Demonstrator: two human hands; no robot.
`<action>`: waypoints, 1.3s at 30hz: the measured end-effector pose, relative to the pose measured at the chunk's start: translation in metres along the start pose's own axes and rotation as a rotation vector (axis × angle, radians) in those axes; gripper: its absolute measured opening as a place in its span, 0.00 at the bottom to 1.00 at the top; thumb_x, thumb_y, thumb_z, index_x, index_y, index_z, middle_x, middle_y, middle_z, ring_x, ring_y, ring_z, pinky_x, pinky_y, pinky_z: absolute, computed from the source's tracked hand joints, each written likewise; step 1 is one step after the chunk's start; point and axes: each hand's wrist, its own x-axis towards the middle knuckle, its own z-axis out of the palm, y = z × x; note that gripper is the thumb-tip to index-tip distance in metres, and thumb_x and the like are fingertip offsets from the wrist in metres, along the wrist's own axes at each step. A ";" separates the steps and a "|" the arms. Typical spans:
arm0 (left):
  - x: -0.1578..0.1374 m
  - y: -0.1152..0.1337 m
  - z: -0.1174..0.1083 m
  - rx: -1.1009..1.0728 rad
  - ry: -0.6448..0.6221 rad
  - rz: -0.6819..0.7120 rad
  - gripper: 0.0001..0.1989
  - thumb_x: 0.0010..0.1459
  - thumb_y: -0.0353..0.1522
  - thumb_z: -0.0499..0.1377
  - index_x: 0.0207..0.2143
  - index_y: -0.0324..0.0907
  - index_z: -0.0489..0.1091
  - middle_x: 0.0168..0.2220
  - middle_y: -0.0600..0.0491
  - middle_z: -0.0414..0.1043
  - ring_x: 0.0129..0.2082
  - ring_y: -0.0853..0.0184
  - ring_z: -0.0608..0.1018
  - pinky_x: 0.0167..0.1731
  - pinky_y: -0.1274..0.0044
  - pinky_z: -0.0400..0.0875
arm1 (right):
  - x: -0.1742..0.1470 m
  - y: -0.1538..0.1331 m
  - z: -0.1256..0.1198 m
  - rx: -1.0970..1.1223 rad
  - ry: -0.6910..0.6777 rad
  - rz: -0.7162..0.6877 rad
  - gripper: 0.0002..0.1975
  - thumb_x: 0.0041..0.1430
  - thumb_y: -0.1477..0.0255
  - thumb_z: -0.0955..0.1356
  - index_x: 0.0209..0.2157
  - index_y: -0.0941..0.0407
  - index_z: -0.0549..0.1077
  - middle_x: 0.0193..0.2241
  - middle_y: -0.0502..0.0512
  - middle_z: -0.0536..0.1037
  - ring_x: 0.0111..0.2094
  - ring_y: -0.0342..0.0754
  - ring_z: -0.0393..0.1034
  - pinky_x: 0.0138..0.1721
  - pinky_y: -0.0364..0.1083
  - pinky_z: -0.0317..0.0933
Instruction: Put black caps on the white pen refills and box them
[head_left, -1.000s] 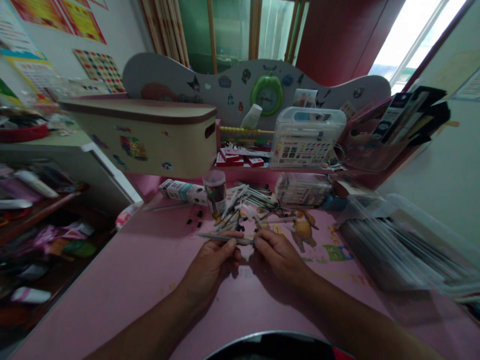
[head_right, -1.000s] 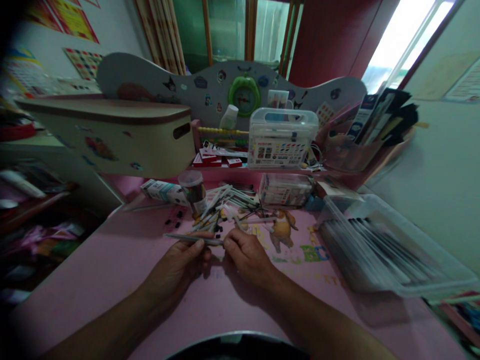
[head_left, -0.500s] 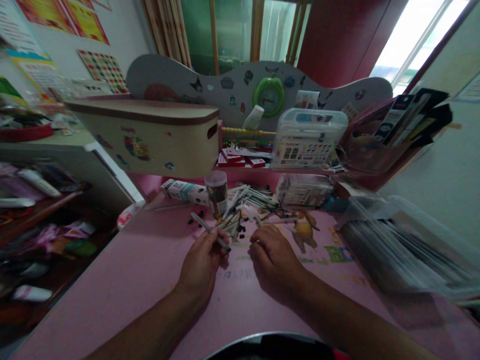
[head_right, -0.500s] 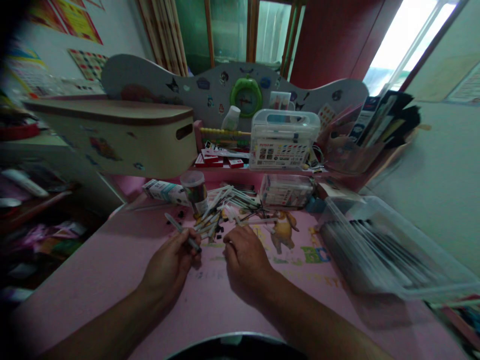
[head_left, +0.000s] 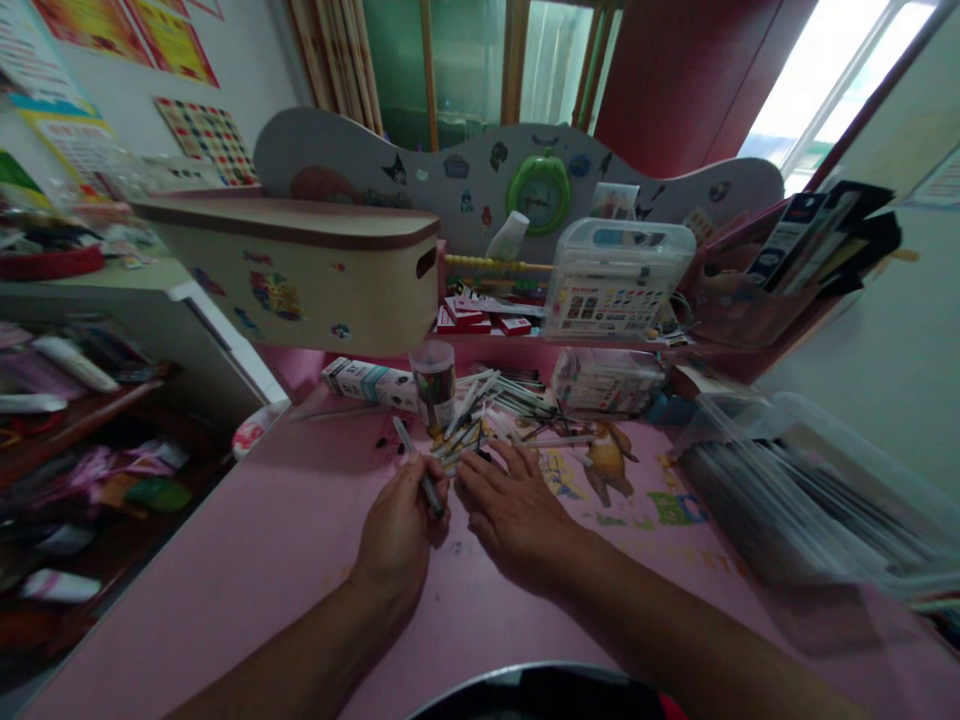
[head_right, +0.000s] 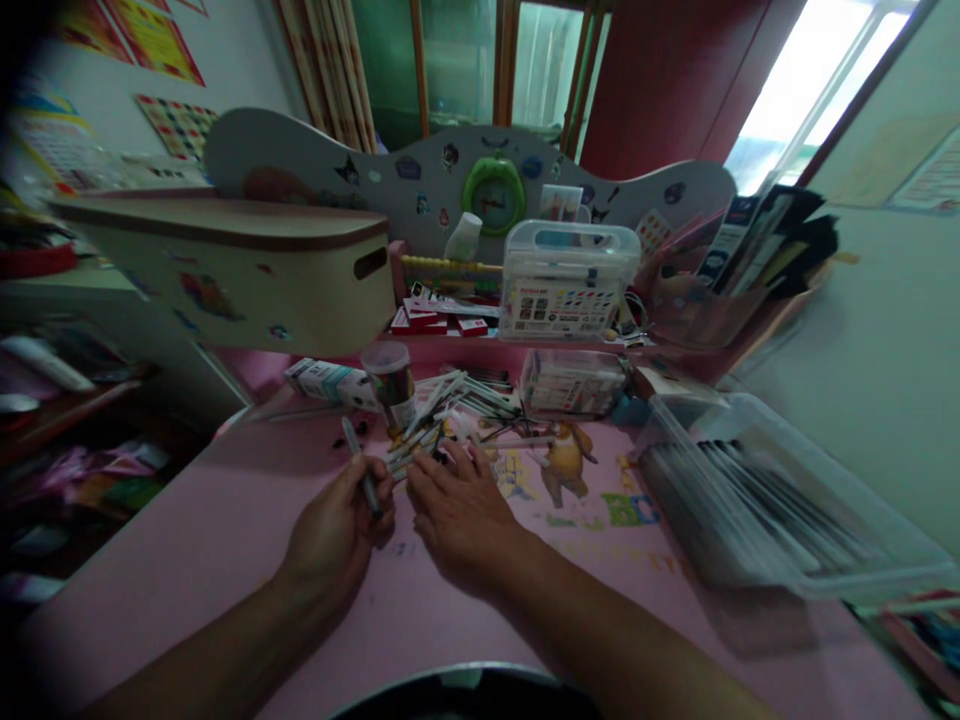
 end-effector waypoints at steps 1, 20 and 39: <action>0.000 0.000 0.000 0.002 0.005 0.009 0.17 0.54 0.46 0.63 0.28 0.42 0.66 0.19 0.60 0.64 0.14 0.75 0.64 0.14 0.83 0.56 | 0.001 0.001 0.001 -0.006 -0.005 -0.002 0.28 0.69 0.64 0.62 0.67 0.52 0.58 0.68 0.54 0.59 0.68 0.63 0.43 0.66 0.65 0.34; 0.031 0.018 -0.015 0.012 0.167 0.226 0.13 0.62 0.40 0.58 0.28 0.43 0.67 0.27 0.54 0.75 0.23 0.69 0.75 0.19 0.81 0.65 | 0.000 -0.008 -0.010 0.057 -0.066 -0.084 0.27 0.67 0.60 0.66 0.64 0.52 0.62 0.68 0.54 0.60 0.69 0.64 0.42 0.67 0.66 0.24; 0.032 0.027 -0.003 -0.110 0.079 0.049 0.16 0.67 0.31 0.53 0.24 0.39 0.66 0.36 0.45 0.80 0.36 0.65 0.82 0.38 0.74 0.77 | 0.006 0.004 0.007 -0.042 0.176 -0.068 0.07 0.69 0.70 0.64 0.40 0.53 0.74 0.44 0.54 0.77 0.56 0.57 0.59 0.62 0.61 0.45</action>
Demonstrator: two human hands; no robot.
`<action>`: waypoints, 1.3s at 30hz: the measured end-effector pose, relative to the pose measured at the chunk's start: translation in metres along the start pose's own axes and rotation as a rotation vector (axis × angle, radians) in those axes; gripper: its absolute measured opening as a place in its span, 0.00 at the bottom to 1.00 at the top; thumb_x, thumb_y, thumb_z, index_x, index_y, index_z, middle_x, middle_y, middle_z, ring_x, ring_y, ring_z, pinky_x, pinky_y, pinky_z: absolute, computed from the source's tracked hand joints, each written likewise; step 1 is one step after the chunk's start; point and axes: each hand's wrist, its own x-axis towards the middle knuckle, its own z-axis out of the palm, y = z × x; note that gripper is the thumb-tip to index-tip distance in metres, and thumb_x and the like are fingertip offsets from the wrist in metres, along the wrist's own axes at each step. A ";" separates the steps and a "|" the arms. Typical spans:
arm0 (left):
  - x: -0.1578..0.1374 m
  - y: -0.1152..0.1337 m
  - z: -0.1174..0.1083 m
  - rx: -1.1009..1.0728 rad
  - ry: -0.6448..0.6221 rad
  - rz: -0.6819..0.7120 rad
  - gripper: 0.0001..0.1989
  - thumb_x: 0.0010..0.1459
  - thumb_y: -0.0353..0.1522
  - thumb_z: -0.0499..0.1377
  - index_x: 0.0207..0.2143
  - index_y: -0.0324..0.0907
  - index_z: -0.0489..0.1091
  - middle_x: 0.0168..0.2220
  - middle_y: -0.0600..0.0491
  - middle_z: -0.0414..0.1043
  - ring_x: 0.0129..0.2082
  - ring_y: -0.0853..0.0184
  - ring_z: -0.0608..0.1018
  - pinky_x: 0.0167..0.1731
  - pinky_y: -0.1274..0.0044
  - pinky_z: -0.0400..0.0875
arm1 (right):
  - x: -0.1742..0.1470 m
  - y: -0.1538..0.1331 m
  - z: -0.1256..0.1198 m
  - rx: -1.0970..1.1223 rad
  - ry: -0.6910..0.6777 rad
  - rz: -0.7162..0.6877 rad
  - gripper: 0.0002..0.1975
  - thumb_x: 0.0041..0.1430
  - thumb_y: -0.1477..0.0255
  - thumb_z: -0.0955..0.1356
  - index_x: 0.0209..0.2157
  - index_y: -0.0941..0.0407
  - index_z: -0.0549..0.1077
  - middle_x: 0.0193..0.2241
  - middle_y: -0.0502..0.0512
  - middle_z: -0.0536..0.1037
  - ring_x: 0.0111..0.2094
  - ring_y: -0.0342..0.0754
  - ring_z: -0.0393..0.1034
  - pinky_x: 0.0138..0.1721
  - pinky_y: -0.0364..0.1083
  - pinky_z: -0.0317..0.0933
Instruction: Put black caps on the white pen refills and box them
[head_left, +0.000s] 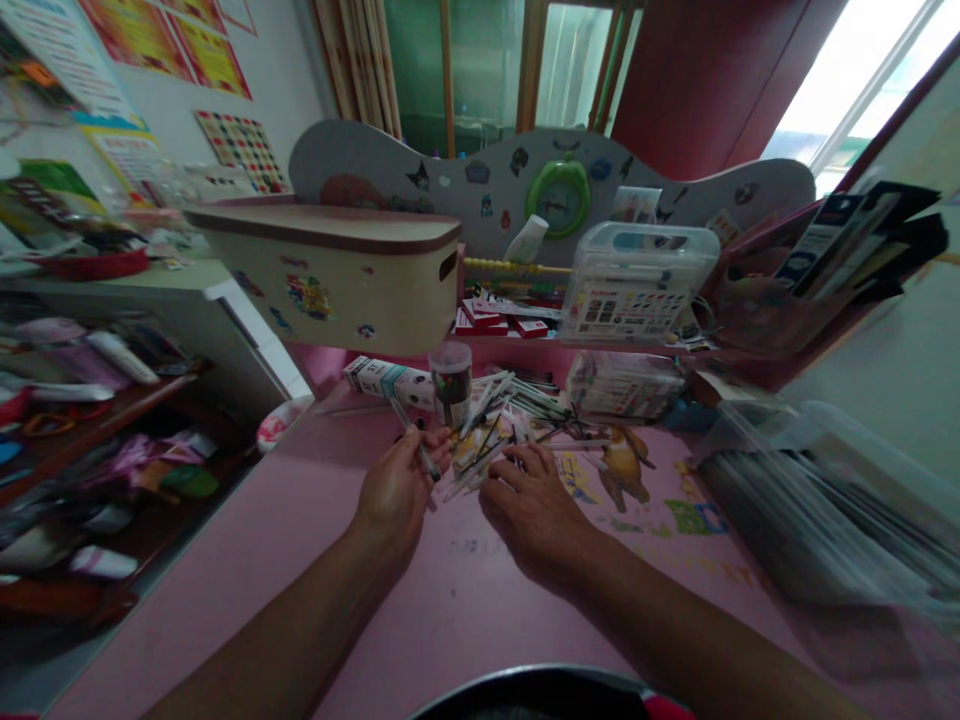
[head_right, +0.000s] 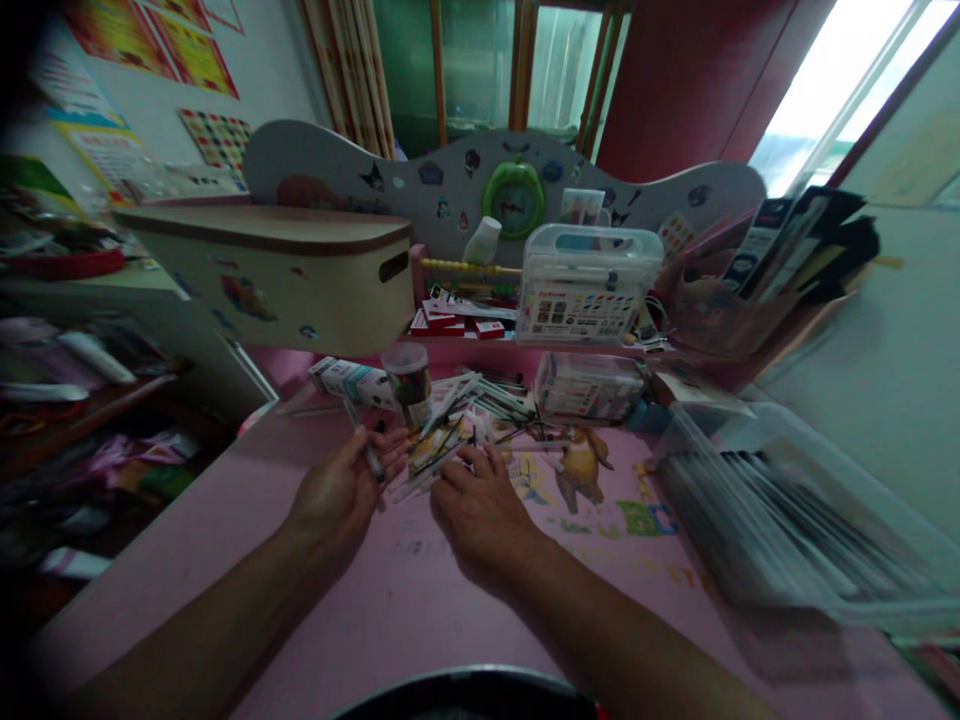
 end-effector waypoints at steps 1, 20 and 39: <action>-0.001 0.000 0.001 -0.001 -0.009 -0.030 0.17 0.67 0.31 0.53 0.23 0.39 0.66 0.35 0.44 0.80 0.37 0.63 0.82 0.39 0.71 0.77 | 0.000 0.000 0.001 -0.002 0.006 -0.001 0.07 0.69 0.71 0.65 0.39 0.53 0.74 0.43 0.54 0.77 0.56 0.57 0.59 0.62 0.61 0.45; -0.014 0.005 0.002 -0.057 -0.067 -0.076 0.14 0.66 0.36 0.55 0.28 0.38 0.69 0.21 0.59 0.65 0.11 0.81 0.59 0.09 0.88 0.51 | 0.000 0.004 -0.002 0.088 0.042 0.009 0.01 0.62 0.72 0.70 0.36 0.55 0.75 0.42 0.56 0.76 0.51 0.55 0.61 0.56 0.57 0.52; -0.027 -0.015 -0.001 0.085 -0.251 -0.195 0.01 0.63 0.26 0.58 0.38 0.37 0.70 0.32 0.49 0.79 0.26 0.69 0.81 0.22 0.81 0.77 | -0.008 -0.010 -0.042 0.919 0.150 0.435 0.08 0.63 0.77 0.63 0.36 0.55 0.73 0.34 0.52 0.75 0.37 0.46 0.68 0.40 0.45 0.62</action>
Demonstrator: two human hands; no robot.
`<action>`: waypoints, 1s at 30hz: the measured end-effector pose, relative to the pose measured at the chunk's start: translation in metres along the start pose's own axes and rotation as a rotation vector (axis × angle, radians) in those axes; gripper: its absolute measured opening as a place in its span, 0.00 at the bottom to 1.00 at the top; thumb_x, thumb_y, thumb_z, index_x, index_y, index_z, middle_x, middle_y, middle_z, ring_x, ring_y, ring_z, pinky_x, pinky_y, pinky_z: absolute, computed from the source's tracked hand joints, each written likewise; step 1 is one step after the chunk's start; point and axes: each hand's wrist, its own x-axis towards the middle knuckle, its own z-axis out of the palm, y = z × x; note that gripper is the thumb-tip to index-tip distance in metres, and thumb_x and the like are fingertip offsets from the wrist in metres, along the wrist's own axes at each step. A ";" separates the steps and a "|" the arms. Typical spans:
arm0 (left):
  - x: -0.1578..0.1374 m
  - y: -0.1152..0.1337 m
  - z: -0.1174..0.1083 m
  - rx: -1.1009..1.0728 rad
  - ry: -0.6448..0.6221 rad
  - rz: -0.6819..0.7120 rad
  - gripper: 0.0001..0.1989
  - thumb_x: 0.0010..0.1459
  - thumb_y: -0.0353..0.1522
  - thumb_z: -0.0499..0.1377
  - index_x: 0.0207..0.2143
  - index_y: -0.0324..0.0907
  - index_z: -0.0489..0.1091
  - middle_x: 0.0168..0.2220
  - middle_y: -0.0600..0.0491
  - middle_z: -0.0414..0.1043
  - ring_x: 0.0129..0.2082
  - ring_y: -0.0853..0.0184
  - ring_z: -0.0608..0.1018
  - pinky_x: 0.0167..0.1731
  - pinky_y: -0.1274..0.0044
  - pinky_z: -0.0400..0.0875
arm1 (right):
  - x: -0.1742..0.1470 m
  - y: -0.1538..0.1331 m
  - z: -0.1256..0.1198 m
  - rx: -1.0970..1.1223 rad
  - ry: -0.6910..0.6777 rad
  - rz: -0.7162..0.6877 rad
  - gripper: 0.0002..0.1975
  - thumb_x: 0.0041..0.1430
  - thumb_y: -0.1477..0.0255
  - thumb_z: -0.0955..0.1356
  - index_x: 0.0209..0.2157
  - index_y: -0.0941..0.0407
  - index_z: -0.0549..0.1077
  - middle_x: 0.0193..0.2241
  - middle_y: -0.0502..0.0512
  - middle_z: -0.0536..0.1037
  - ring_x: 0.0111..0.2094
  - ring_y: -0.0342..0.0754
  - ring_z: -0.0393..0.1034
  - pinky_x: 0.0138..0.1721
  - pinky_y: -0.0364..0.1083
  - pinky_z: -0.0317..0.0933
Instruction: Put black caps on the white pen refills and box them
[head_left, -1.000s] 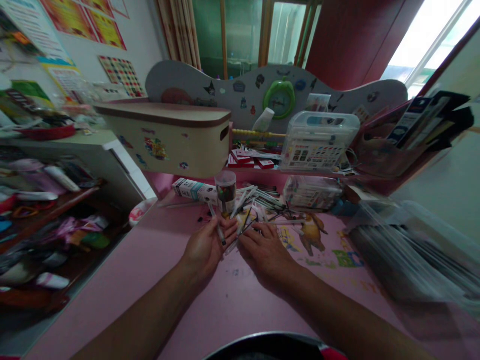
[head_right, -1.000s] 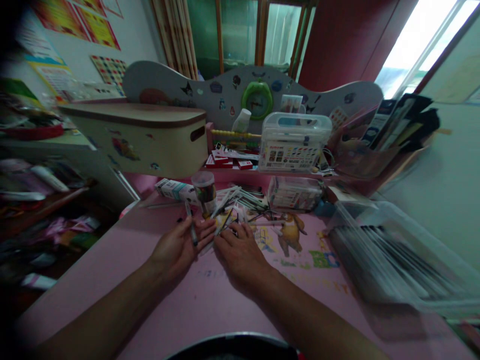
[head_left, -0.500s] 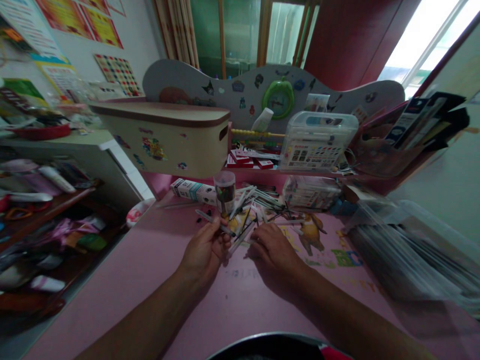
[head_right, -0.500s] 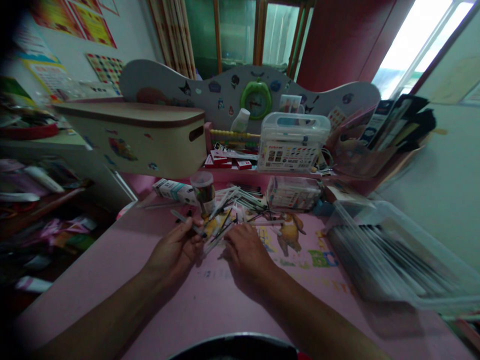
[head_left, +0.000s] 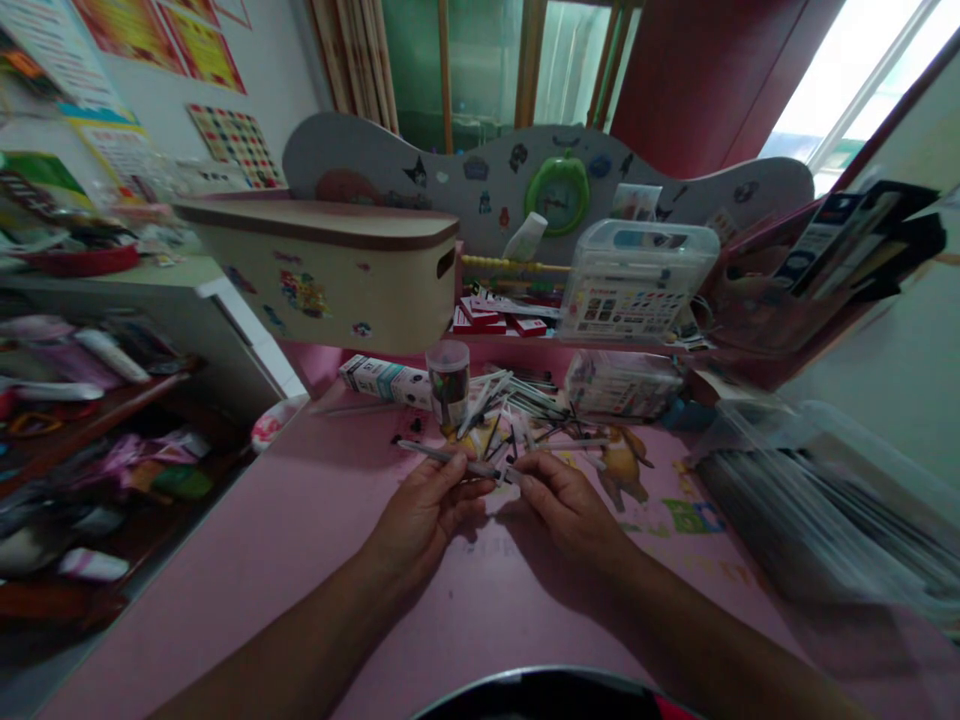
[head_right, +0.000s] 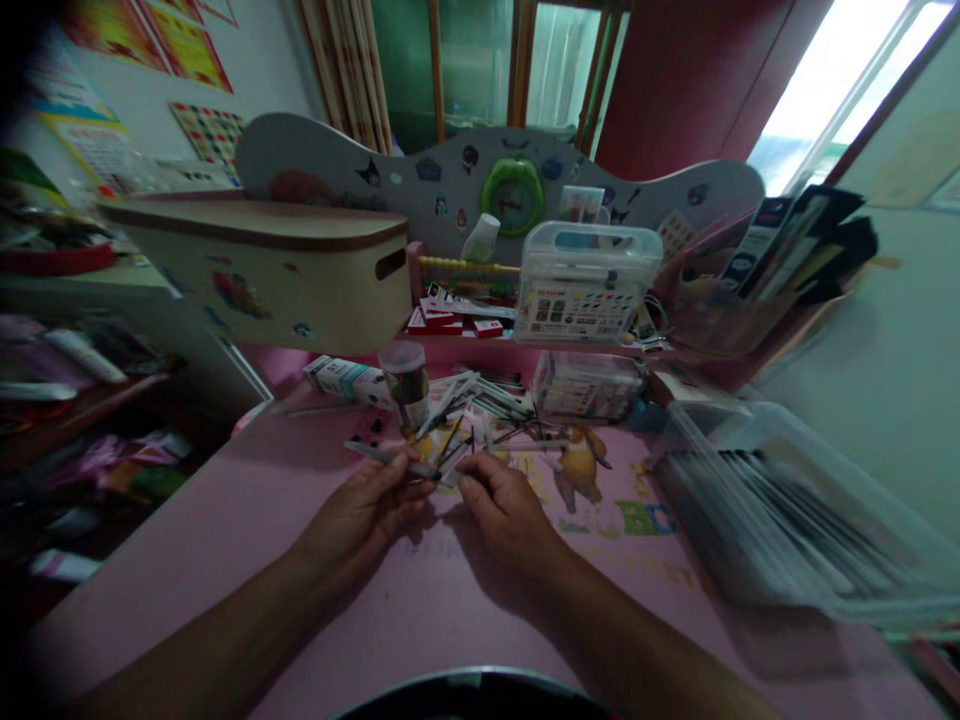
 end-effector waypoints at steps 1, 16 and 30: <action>0.000 -0.001 -0.001 0.034 -0.016 0.007 0.01 0.63 0.27 0.58 0.38 0.37 0.69 0.33 0.49 0.79 0.26 0.69 0.81 0.24 0.80 0.77 | 0.000 -0.001 0.000 0.004 0.005 0.009 0.08 0.63 0.77 0.63 0.36 0.55 0.73 0.34 0.52 0.75 0.36 0.45 0.68 0.39 0.44 0.62; -0.023 -0.009 0.006 0.548 -0.220 0.027 0.14 0.63 0.43 0.56 0.40 0.42 0.70 0.21 0.61 0.58 0.19 0.73 0.60 0.19 0.82 0.53 | 0.011 0.012 -0.019 0.610 0.250 0.281 0.13 0.53 0.63 0.72 0.37 0.53 0.69 0.18 0.42 0.66 0.18 0.39 0.59 0.18 0.37 0.58; -0.023 -0.001 0.004 0.982 -0.335 0.215 0.16 0.66 0.41 0.52 0.38 0.42 0.74 0.31 0.53 0.73 0.31 0.66 0.71 0.32 0.76 0.64 | 0.010 0.012 -0.033 0.067 0.082 0.048 0.10 0.61 0.64 0.66 0.38 0.55 0.75 0.22 0.46 0.67 0.21 0.41 0.61 0.23 0.41 0.55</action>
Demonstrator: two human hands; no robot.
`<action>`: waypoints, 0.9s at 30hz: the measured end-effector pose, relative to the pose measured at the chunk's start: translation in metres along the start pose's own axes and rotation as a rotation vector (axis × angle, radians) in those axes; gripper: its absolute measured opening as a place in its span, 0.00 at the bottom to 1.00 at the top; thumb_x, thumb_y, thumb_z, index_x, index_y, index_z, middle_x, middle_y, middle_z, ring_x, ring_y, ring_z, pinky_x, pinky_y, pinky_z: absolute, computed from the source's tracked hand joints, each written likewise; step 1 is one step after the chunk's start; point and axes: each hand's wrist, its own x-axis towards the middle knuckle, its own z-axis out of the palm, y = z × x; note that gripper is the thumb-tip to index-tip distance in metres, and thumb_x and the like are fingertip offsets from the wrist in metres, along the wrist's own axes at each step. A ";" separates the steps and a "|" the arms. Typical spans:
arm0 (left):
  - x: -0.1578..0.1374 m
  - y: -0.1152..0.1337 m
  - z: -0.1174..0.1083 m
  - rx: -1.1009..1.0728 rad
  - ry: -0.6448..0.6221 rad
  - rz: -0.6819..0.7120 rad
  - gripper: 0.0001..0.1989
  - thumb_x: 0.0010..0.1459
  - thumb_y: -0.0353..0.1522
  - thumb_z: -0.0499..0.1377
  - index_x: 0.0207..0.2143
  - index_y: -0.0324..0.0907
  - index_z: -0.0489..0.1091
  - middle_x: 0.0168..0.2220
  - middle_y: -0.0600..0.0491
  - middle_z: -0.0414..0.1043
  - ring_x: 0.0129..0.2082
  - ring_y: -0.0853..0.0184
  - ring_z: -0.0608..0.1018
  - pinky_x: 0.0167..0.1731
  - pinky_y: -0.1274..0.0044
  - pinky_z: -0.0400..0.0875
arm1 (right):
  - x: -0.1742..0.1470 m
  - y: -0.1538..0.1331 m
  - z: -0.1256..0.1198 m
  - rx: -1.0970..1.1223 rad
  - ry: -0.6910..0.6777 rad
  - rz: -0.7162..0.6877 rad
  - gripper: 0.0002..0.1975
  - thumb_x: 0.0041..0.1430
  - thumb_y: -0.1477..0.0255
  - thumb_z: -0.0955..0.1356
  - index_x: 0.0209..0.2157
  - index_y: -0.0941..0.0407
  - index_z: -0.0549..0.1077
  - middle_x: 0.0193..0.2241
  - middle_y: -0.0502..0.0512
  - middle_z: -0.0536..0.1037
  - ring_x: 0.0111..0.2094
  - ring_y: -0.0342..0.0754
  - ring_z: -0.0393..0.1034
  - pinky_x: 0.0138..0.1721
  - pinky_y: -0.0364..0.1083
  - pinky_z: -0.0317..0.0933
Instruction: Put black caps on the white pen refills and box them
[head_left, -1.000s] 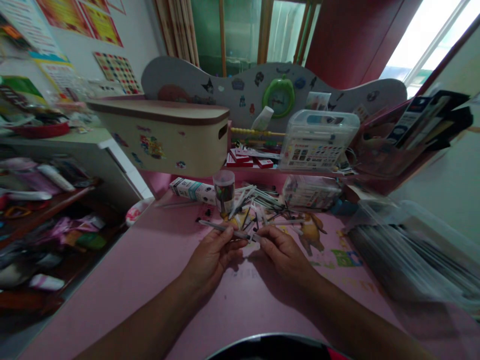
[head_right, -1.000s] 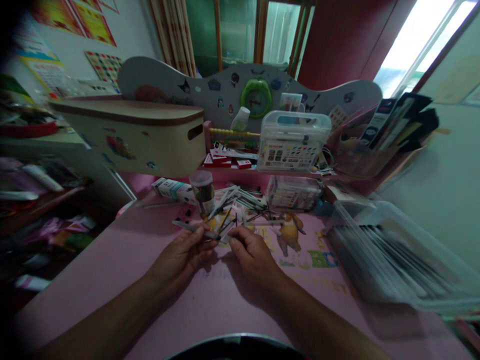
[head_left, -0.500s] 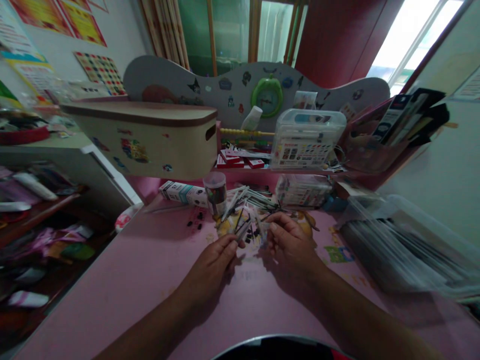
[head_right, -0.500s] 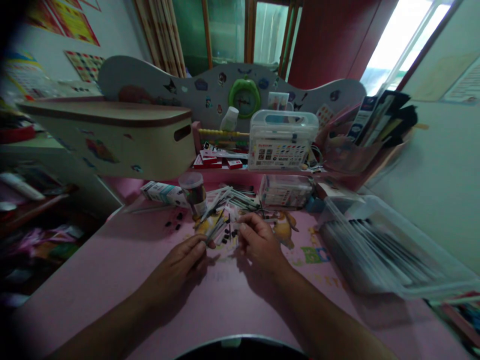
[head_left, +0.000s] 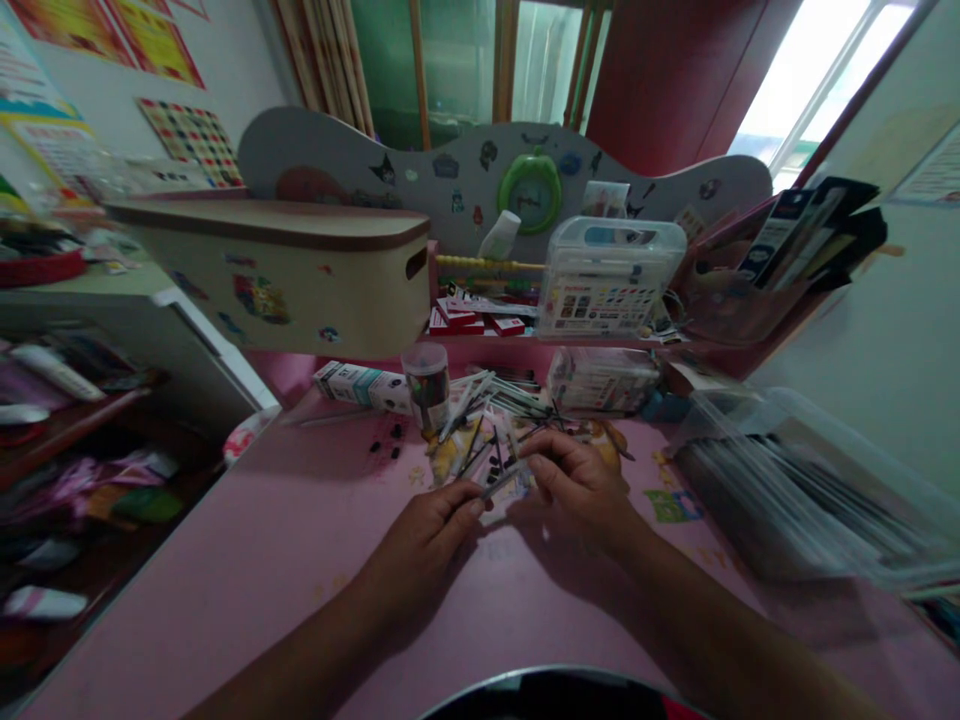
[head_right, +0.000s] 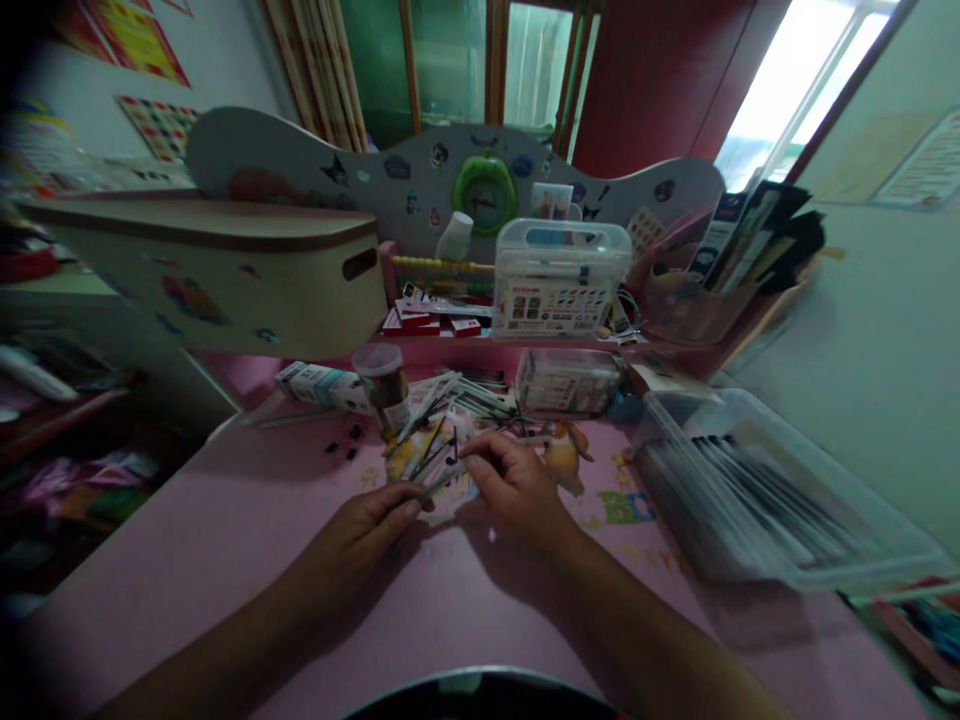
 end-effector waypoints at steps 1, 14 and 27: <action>0.000 -0.001 0.000 0.028 -0.015 0.017 0.16 0.67 0.41 0.51 0.37 0.42 0.73 0.31 0.53 0.72 0.32 0.65 0.71 0.33 0.76 0.63 | 0.000 0.001 0.000 -0.042 -0.015 -0.003 0.09 0.62 0.65 0.65 0.38 0.55 0.75 0.22 0.46 0.68 0.21 0.41 0.60 0.23 0.41 0.55; 0.001 -0.003 0.007 0.374 -0.048 0.039 0.15 0.69 0.40 0.45 0.31 0.45 0.62 0.27 0.56 0.65 0.29 0.63 0.70 0.31 0.73 0.57 | -0.009 0.005 0.017 -0.216 -0.015 -0.095 0.07 0.51 0.79 0.64 0.32 0.54 0.69 0.27 0.47 0.69 0.29 0.44 0.63 0.32 0.42 0.55; 0.001 -0.006 0.011 0.412 -0.017 0.043 0.15 0.68 0.39 0.44 0.32 0.45 0.65 0.28 0.53 0.70 0.30 0.61 0.73 0.32 0.73 0.58 | -0.008 0.012 0.023 -0.005 0.015 0.044 0.09 0.64 0.67 0.64 0.29 0.53 0.69 0.19 0.47 0.67 0.22 0.44 0.61 0.24 0.42 0.54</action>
